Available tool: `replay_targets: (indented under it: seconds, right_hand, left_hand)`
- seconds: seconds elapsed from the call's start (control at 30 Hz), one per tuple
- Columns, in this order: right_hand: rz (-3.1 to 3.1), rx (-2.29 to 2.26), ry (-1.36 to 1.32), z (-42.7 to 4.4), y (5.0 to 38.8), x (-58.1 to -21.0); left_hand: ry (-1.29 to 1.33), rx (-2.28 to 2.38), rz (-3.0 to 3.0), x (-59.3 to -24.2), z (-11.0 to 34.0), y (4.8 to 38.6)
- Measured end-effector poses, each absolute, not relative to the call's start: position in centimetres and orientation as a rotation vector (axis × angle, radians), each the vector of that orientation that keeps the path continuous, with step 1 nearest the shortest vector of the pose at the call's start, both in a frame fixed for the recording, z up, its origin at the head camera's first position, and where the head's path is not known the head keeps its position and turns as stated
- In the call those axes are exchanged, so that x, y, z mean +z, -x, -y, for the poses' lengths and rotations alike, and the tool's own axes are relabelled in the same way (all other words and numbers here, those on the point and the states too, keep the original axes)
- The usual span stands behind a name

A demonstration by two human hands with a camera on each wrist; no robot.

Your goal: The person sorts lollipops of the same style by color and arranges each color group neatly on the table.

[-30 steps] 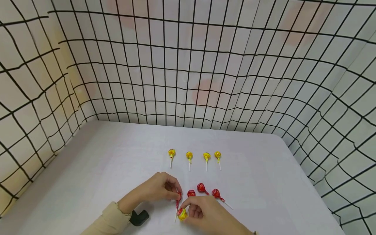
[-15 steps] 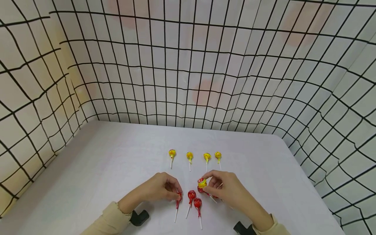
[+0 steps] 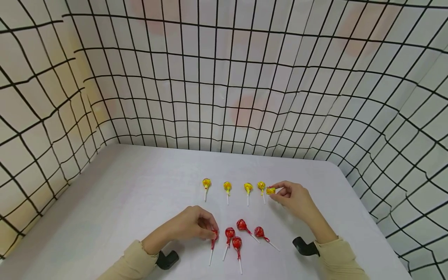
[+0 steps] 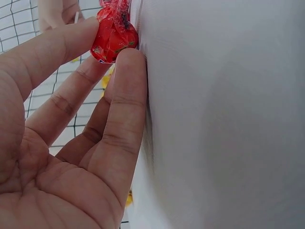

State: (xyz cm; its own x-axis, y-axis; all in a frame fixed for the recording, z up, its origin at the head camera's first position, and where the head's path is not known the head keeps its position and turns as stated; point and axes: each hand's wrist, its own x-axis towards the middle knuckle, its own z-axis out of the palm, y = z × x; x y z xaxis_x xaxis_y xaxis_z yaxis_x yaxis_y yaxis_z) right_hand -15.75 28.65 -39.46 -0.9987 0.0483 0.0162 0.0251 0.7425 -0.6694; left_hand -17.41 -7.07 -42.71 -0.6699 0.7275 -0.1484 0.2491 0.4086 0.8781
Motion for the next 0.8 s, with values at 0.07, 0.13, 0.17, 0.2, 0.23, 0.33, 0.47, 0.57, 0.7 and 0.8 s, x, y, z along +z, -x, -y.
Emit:
replay_targets:
  seconds: [0.07, 0.13, 0.17, 0.2, 0.23, 0.33, 0.47, 0.57, 0.7, 0.8]
  right_hand:
    - [2.900, 1.101, 0.112, -29.6, 16.4, -39.6]
    - [2.902, 1.094, 0.148, -30.4, 17.0, -39.9]
    - [2.903, 1.090, 0.160, -30.7, 17.3, -40.1]
    - [2.907, 1.084, 0.178, -31.0, 17.6, -40.3]
    - [2.911, 1.082, 0.189, -31.2, 17.9, -40.5]
    - [2.915, 1.085, 0.221, -31.7, 18.7, -41.3]
    - [2.919, 1.075, 0.262, -31.9, 19.6, -42.2]
    - [2.922, 1.066, 0.271, -32.0, 20.1, -42.6]
    - [2.921, 1.076, 0.289, -32.1, 20.7, -43.1]
    - [2.918, 1.092, 0.319, -32.0, 21.0, -43.4]
  left_hand:
    - [-0.828, 1.213, -2.148, -42.7, 7.0, 17.4]
    - [-0.825, 1.213, -2.150, -42.8, 7.0, 17.4]
    - [-0.824, 1.213, -2.151, -42.8, 7.0, 17.4]
    - [-0.821, 1.209, -2.153, -42.8, 7.0, 17.4]
    - [-0.819, 1.208, -2.154, -42.8, 7.1, 17.5]
    - [-0.821, 1.209, -2.152, -42.8, 7.1, 17.5]
    - [-0.825, 1.218, -2.135, -42.8, 7.1, 17.5]
    - [-0.820, 1.219, -2.130, -42.9, 7.1, 17.5]
    - [-0.814, 1.221, -2.131, -42.9, 7.1, 17.5]
    - [-0.823, 1.225, -2.132, -43.1, 7.1, 17.5]
